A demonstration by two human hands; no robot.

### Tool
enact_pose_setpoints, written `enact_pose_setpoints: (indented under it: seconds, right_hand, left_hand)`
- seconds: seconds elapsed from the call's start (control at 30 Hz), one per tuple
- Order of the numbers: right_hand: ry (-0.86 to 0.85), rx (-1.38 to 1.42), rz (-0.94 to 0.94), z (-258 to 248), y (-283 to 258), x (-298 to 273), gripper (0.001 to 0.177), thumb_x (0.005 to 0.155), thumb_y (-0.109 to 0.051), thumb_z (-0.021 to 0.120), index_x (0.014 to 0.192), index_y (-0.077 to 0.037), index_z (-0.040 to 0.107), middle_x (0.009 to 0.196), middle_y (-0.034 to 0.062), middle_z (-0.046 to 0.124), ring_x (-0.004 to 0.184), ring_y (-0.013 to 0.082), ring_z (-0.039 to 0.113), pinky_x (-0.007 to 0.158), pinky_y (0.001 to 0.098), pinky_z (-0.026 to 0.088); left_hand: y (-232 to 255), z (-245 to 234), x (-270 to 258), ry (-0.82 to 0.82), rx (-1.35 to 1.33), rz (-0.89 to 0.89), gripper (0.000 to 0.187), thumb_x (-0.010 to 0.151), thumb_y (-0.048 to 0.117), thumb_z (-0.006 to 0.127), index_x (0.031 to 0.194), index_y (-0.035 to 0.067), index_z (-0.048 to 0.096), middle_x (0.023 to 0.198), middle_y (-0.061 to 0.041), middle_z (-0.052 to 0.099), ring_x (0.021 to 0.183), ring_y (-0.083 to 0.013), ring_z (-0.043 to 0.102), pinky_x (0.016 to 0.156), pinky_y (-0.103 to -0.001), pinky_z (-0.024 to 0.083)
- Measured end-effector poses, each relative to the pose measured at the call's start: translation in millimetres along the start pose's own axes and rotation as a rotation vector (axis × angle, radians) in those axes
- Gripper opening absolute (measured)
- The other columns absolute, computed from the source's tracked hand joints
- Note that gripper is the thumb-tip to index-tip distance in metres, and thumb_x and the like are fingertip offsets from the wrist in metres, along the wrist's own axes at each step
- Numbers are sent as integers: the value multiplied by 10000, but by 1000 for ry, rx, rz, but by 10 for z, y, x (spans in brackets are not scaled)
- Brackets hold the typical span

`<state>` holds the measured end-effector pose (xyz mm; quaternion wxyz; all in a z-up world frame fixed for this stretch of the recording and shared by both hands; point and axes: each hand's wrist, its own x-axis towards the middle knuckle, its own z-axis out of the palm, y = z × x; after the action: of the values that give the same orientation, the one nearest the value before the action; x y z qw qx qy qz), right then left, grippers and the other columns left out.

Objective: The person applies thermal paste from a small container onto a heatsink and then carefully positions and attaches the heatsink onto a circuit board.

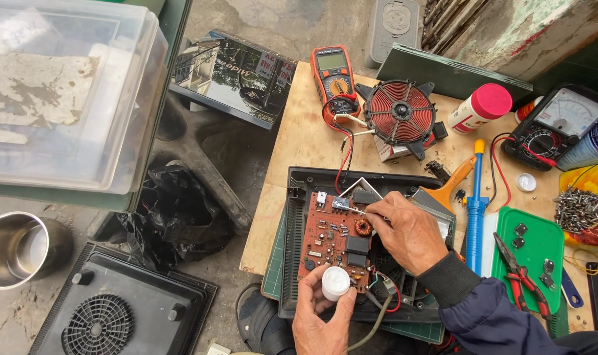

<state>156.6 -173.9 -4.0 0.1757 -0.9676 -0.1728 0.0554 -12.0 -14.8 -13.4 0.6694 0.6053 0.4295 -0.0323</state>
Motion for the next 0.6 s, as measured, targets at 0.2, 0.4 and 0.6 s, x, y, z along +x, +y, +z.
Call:
enact_pose_setpoints:
  seconds: [0.2, 0.4, 0.6]
  right_hand:
    - [-15, -47, 14, -60, 90, -86, 234, 1102, -339, 624, 1260, -235, 762, 1127, -43, 683, 799, 295, 674, 688, 540, 555]
    - [-75, -37, 80, -41, 96, -87, 221, 1109, -356, 610, 1257, -252, 736, 1076, -21, 661, 791, 304, 650, 678, 524, 518]
    - [-108, 13, 75, 35, 199, -80, 275, 1121, -390, 566, 1340, -293, 701, 1155, -26, 669, 843, 347, 645, 720, 579, 491]
  left_hand:
    - [127, -26, -36, -10, 75, -114, 573, 724, 294, 992, 1278, 344, 852, 1081, 108, 924, 920, -64, 827, 930, -212, 678]
    - [150, -32, -43, -14, 96, -123, 583, 728, 317, 993, 1290, 355, 842, 1094, 113, 926, 949, -62, 832, 942, -219, 680]
    - [166, -26, -44, -21, 84, -149, 582, 745, 317, 986, 1305, 351, 834, 1118, 103, 918, 962, -75, 830, 942, -232, 696]
